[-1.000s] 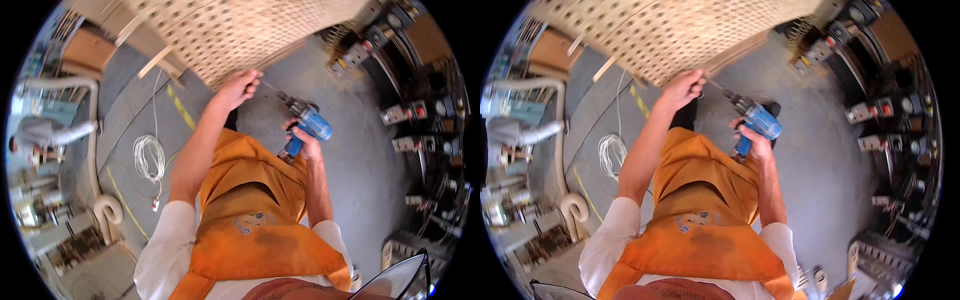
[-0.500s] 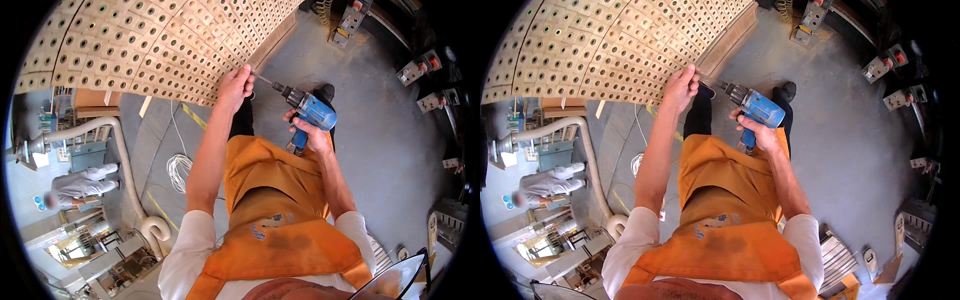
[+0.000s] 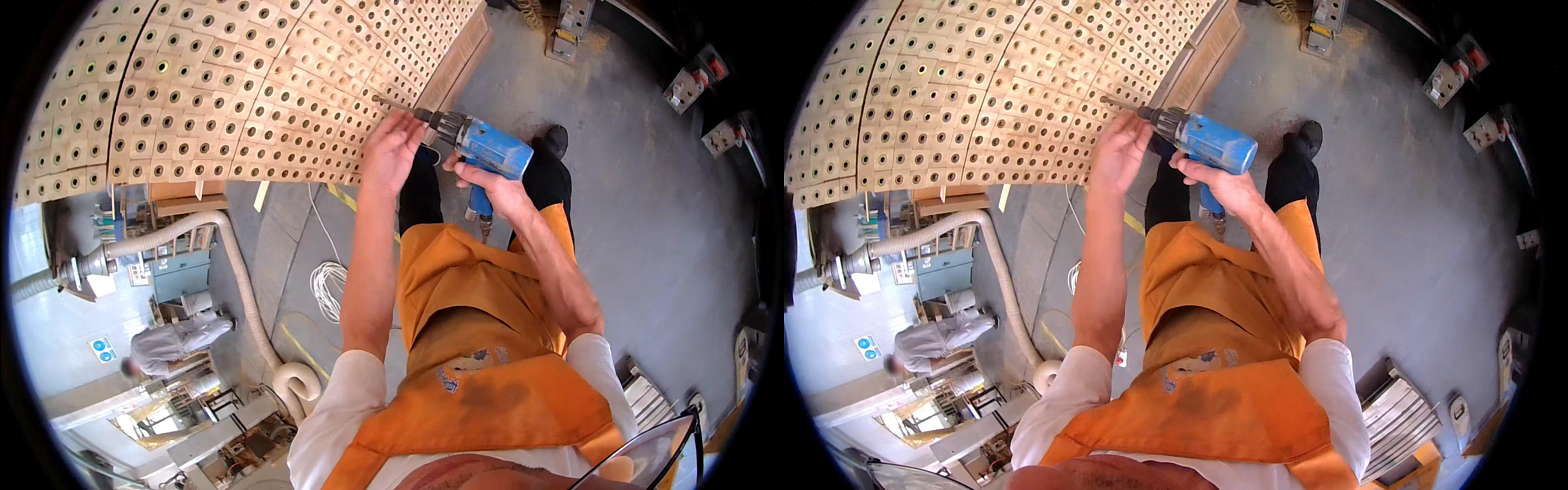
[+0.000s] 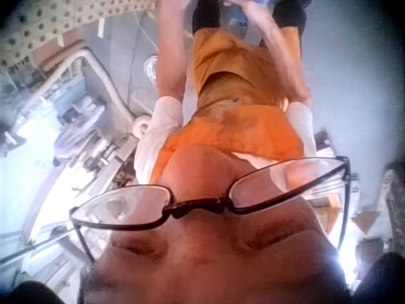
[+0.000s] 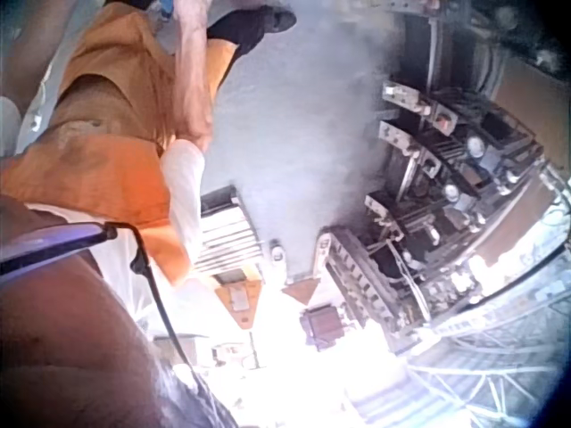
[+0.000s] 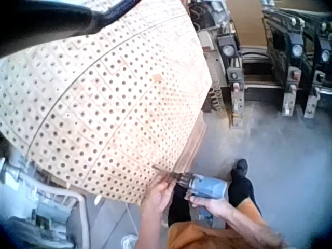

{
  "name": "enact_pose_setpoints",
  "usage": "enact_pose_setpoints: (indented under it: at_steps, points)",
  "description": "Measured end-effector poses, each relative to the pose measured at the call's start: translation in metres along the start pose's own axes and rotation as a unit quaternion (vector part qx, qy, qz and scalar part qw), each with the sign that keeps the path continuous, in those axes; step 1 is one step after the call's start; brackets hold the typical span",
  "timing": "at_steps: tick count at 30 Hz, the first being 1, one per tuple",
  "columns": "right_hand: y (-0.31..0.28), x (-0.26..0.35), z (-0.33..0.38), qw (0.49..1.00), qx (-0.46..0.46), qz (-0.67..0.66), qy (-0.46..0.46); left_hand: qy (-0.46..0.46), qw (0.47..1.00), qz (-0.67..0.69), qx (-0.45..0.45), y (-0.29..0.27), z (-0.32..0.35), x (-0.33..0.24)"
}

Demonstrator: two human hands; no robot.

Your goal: The person uses a blue pneumatic drill to drive screws into a large, curved wooden panel with a grid of pre-drilled holes. The person works systematically across the surface, occasionally repositioning the panel to access different areas. The task involves precise alignment of the drill with the holes and consistent application of force.

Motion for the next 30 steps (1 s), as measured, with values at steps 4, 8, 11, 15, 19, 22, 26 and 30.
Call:
enact_pose_setpoints:
  at_steps: [4,8,11,15,19,22,26,30]
  points:
    - [0.001,0.005,-0.001,0.999,0.003,0.028,-0.022,-0.075,0.995,-0.049,-0.052,-0.009,0.020,0.027]
    - [-0.001,0.001,-0.002,0.999,0.011,0.016,-0.029,-0.125,0.985,-0.075,-0.088,-0.040,0.032,0.046]
    - [-0.001,0.000,-0.004,0.999,0.009,0.015,-0.029,-0.137,0.985,-0.089,-0.063,-0.049,0.036,0.045]
    - [-0.003,-0.002,-0.004,0.995,0.022,0.083,-0.047,-0.113,0.987,-0.107,-0.033,-0.036,0.039,0.043]
    - [-0.006,-0.004,-0.004,0.999,0.020,0.018,-0.029,-0.102,0.986,-0.127,-0.030,-0.027,0.037,0.033]
    - [-0.004,0.002,-0.001,0.999,0.013,0.018,-0.026,-0.064,0.993,-0.091,-0.045,-0.023,0.031,0.018]
    - [-0.016,0.005,0.015,0.998,0.012,0.041,-0.046,-0.017,0.999,0.026,-0.028,-0.022,0.017,-0.007]
    - [-0.041,0.016,0.030,0.998,0.060,0.021,0.021,-0.057,0.995,0.069,0.037,-0.016,0.016,-0.007]
Point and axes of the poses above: each hand's wrist, its own z-axis away from the middle knuckle, its own y-axis out of the palm, x = y × z, the point moved 1 cm from there along -z, towards the middle knuckle, and after that the axes turned 8 degrees about -y, right-handed, at the moved point
